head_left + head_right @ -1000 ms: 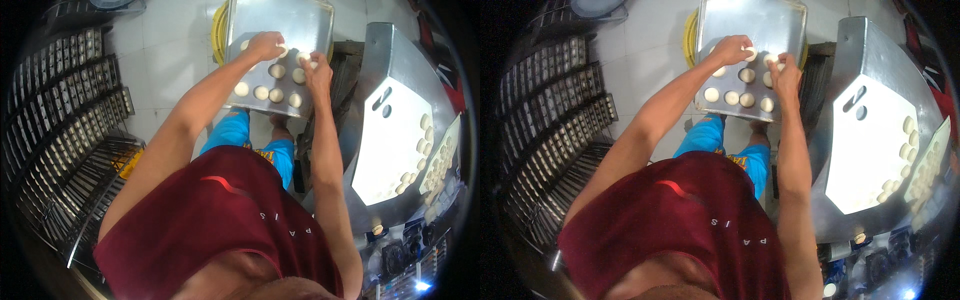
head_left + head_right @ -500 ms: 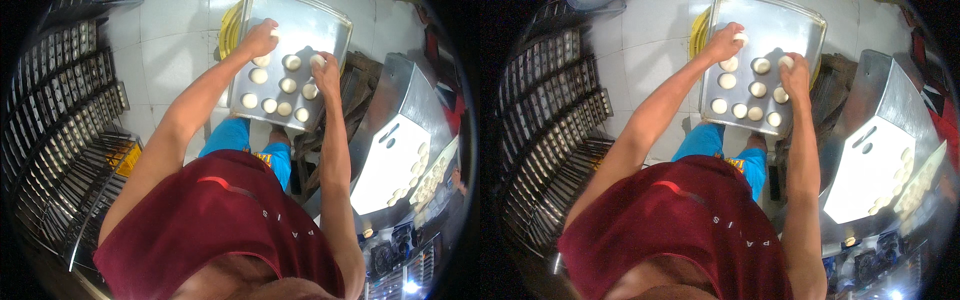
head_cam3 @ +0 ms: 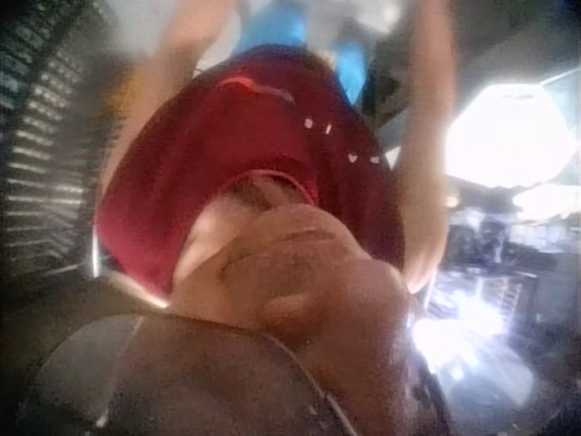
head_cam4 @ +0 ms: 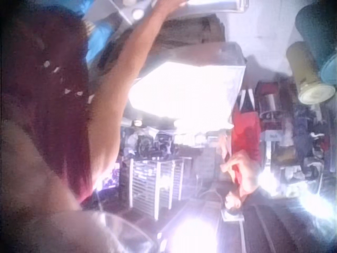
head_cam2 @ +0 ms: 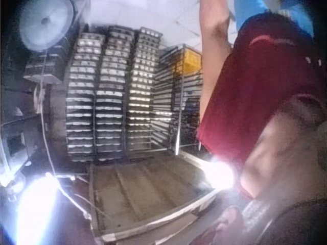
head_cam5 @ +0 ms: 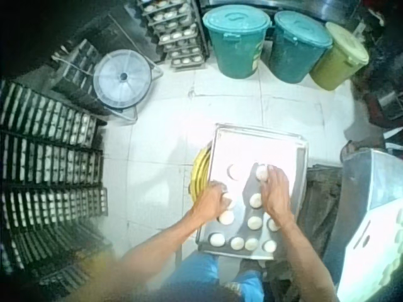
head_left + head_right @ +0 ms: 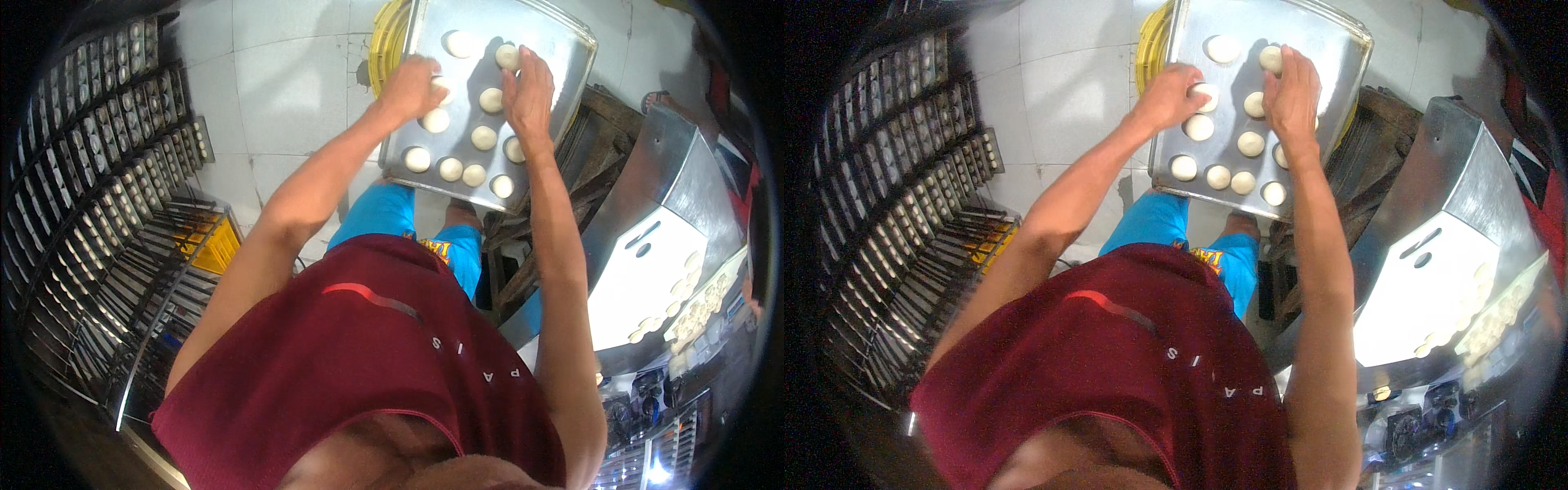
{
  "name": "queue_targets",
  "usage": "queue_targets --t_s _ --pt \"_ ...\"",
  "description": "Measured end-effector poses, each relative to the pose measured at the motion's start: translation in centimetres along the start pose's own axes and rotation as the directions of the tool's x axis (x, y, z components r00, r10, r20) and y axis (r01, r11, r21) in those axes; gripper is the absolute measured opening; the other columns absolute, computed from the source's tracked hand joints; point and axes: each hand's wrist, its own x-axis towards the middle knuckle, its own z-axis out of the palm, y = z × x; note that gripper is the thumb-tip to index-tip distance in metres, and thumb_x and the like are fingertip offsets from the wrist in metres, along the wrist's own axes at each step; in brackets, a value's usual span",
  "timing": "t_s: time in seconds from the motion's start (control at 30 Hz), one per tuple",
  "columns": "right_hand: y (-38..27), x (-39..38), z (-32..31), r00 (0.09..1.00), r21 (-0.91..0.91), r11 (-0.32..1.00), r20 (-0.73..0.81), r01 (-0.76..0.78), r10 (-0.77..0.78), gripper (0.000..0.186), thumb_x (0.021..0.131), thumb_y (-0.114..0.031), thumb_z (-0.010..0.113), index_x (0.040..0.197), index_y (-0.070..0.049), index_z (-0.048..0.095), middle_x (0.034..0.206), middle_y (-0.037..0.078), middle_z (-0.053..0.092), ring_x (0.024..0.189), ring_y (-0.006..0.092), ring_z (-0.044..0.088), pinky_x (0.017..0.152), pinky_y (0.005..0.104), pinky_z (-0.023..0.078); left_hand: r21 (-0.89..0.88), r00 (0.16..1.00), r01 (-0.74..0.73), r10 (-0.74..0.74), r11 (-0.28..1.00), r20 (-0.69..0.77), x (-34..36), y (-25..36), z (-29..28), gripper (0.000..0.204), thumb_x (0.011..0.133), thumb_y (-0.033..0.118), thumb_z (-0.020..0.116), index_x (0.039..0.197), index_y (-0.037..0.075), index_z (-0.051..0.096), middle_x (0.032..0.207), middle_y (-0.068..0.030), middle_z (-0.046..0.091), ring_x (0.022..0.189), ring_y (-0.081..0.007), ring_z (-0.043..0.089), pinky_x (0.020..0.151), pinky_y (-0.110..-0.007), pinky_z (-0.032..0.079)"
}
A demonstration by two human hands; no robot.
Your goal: The person organizes pieces of dough on metal baking trays and uses a dough divider machine to segment large portions into smaller, uniform pieces.
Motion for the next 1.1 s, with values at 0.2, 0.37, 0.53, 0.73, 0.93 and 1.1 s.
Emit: queue_targets --t_s 0.2,0.37,0.53,0.73,0.93,1.1 --pt "-3.7 -5.3 -1.3 0.990 0.075 0.988 -0.023 -0.135 0.137 0.045 0.088 -0.011 0.067 0.129 0.003 0.055 0.123 0.023 0.060 0.117 0.0408 0.055 0.103 0.0509 0.041 -0.026 0.995 -0.091 0.092 0.996 0.040 0.1 0.7 -0.3 0.027 0.083 0.008 0.073 0.109 0.002 0.072 0.108 -0.0158 0.068 0.097 -0.0340 0.067 0.088 -0.041 0.054" --pt "-4.9 -12.3 -1.5 0.977 0.093 0.973 -0.005 -0.212 0.213 0.049 0.085 -0.014 0.070 0.130 0.001 0.056 0.126 0.023 0.060 0.118 0.0418 0.055 0.105 0.0514 0.040 -0.075 0.946 -0.325 0.325 0.943 -0.009 1.9 0.1 1.4 0.027 0.081 0.005 0.072 0.108 0.004 0.073 0.106 -0.0143 0.070 0.100 -0.0329 0.066 0.089 -0.042 0.053" --pt "-10.0 -14.4 -6.2 0.945 0.424 0.847 0.096 -0.322 0.311 0.049 0.087 -0.016 0.070 0.131 -0.001 0.059 0.126 0.023 0.062 0.120 0.0413 0.057 0.106 0.0491 0.042 0.088 0.891 -0.448 0.452 0.890 -0.035 0.8 -2.4 0.2 0.032 0.084 0.006 0.072 0.116 0.008 0.073 0.119 -0.0154 0.066 0.115 -0.0341 0.059 0.101 -0.044 0.044" --pt "-9.9 -17.6 -21.2 0.978 0.591 0.787 0.008 -0.173 0.209 0.033 0.091 -0.017 0.068 0.120 -0.001 0.067 0.114 0.019 0.069 0.105 0.0377 0.065 0.093 0.0455 0.053 0.158 0.823 -0.470 0.496 0.868 -0.276 -1.3 10.0 -0.5 0.035 0.092 0.009 0.066 0.127 0.006 0.064 0.133 -0.0183 0.059 0.127 -0.0357 0.051 0.108 -0.045 0.040" --pt "9.8 -26.9 -38.9 0.505 0.110 0.754 -0.679 -0.648 0.533 0.022 0.089 -0.013 0.071 0.110 -0.007 0.073 0.107 0.014 0.073 0.090 0.0275 0.071 0.079 0.0338 0.056 -0.118 0.629 -0.777 0.768 0.618 -0.122 0.1 35.6 3.4 0.035 0.095 0.012 0.064 0.129 0.003 0.063 0.125 -0.0170 0.066 0.120 -0.0295 0.060 0.106 -0.040 0.045" --pt "20.3 -30.8 -46.7 0.572 -0.216 0.537 -0.443 -0.816 0.691 0.037 0.092 -0.021 0.066 0.125 -0.002 0.065 0.115 0.024 0.068 0.107 0.0408 0.064 0.095 0.0456 0.050 -0.115 0.635 -0.737 0.740 0.666 0.221 2.6 50.6 14.6 0.054 0.100 0.037 0.056 0.146 0.009 0.050 0.142 -0.0189 0.057 0.132 -0.0361 0.052 0.111 -0.043 0.041"
